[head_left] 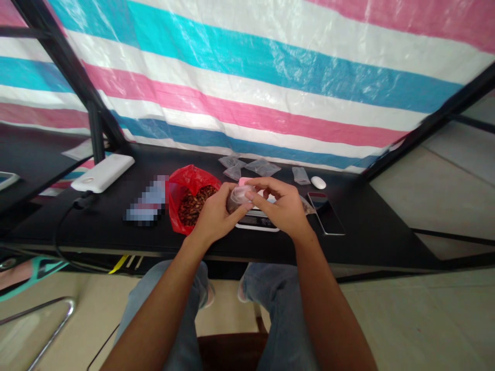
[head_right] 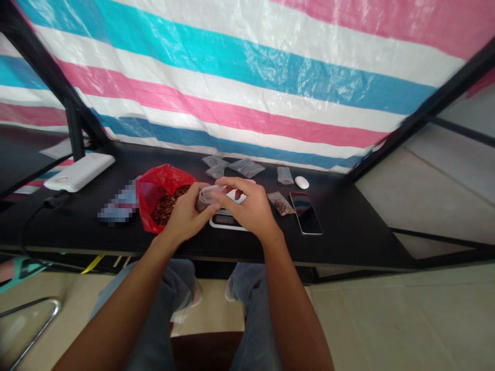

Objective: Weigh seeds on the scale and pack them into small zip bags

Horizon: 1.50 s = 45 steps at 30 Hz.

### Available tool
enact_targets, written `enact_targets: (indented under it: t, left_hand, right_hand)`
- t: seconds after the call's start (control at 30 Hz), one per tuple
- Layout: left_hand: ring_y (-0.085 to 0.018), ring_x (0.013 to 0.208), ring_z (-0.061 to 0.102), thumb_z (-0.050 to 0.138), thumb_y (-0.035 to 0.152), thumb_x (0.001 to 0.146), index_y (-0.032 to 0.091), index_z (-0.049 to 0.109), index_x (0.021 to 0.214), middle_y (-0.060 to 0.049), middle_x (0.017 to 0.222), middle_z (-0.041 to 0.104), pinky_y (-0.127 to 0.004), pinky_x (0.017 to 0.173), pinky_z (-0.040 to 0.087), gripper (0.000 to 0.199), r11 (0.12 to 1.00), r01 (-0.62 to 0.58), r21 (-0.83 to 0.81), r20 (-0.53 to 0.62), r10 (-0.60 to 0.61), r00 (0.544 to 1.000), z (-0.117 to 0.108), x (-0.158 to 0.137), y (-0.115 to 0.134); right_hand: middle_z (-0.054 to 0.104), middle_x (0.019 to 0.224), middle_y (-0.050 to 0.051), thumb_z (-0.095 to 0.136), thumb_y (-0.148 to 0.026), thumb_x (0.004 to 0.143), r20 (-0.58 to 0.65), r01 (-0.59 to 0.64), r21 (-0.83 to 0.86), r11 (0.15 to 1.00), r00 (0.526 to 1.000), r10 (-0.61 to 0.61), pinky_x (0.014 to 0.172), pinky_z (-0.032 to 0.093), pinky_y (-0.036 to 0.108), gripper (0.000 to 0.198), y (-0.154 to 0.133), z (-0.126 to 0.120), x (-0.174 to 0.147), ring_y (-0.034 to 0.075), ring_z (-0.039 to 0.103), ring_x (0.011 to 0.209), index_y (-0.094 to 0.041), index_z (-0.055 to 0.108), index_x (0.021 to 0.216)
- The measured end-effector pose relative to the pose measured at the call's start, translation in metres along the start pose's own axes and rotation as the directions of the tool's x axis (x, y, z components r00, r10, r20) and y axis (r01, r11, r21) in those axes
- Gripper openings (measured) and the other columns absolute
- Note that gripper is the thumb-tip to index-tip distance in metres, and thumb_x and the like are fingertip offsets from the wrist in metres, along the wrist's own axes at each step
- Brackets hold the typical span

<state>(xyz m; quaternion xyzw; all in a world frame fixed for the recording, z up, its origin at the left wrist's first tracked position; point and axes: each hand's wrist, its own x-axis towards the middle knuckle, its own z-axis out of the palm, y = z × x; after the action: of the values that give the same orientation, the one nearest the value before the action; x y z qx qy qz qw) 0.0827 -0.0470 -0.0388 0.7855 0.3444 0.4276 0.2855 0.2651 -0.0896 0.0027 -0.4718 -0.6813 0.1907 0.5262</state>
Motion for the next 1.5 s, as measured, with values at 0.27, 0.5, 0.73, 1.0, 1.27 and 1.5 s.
enact_targets:
  t: [0.27,0.5,0.73,1.0,1.27,1.5]
  left_hand:
    - [-0.020,0.078,0.069,0.078,0.050,0.082,0.024,0.055,0.111,0.001,0.089,0.070,-0.029,0.068,0.046,0.045,0.992,0.097,0.079,-0.032,-0.094,0.995,0.007,-0.003,-0.008]
    - [-0.025,0.094,0.073,0.076,0.053,0.084,0.024,0.057,0.127,-0.005,0.105,0.076,-0.036,0.084,0.054,0.055,0.989,0.141,-0.051,-0.028,-0.142,0.989,0.007,-0.001,-0.003]
    - [-0.019,0.091,0.068,0.052,0.039,0.101,0.021,0.061,0.111,-0.004,0.100,0.071,-0.033,0.086,0.053,0.022,0.954,0.112,-0.279,-0.076,-0.139,0.987,0.010,0.001,-0.011]
    - [-0.015,0.070,0.061,0.068,0.051,0.092,0.021,0.059,0.086,0.001,0.078,0.065,-0.026,0.065,0.050,0.032,0.869,0.168,-0.465,-0.050,-0.216,0.975,0.013,0.003,0.005]
    - [-0.012,0.056,0.055,0.073,0.063,0.087,0.019,0.066,0.078,0.001,0.065,0.062,-0.024,0.055,0.046,0.045,0.835,0.139,-0.532,-0.081,-0.213,0.974,0.012,0.002,0.011]
    - [-0.016,0.064,0.066,0.082,0.063,0.078,0.017,0.073,0.084,-0.003,0.075,0.074,-0.028,0.064,0.056,0.046,0.792,0.174,-0.585,-0.107,-0.288,0.952,0.008,0.004,0.006]
  right_hand:
    - [0.078,0.117,0.008,0.079,-0.032,0.087,0.209,-0.067,0.141,0.988,0.977,0.037,0.085,0.059,0.033,0.031,-0.001,-0.017,-0.006,0.021,0.074,0.103,-0.023,0.068,0.114]
    - [0.073,0.122,0.009,0.076,-0.032,0.086,0.103,-0.055,0.084,0.995,0.994,0.046,0.098,0.059,0.039,0.040,0.025,-0.024,-0.007,0.022,0.072,0.110,-0.025,0.070,0.125]
    - [0.077,0.113,0.013,0.075,-0.025,0.083,0.004,-0.078,-0.423,0.903,0.996,0.088,0.101,0.053,0.053,0.036,0.063,-0.026,-0.007,0.032,0.068,0.107,-0.019,0.076,0.119]
    - [0.078,0.110,0.008,0.070,-0.035,0.095,-0.083,0.064,-0.264,0.962,0.993,-0.089,0.101,0.051,0.048,0.015,0.025,-0.014,-0.011,0.028,0.067,0.108,-0.025,0.077,0.104]
    - [0.074,0.097,0.005,0.068,-0.032,0.095,-0.089,0.034,-0.076,0.997,0.995,-0.041,0.095,0.053,0.041,0.010,0.017,-0.006,-0.015,0.023,0.068,0.099,-0.025,0.071,0.089]
    - [0.073,0.096,0.005,0.069,-0.033,0.093,-0.120,-0.004,-0.035,0.999,0.993,-0.001,0.080,0.049,0.036,0.011,0.020,-0.008,-0.017,0.021,0.066,0.091,-0.024,0.069,0.087]
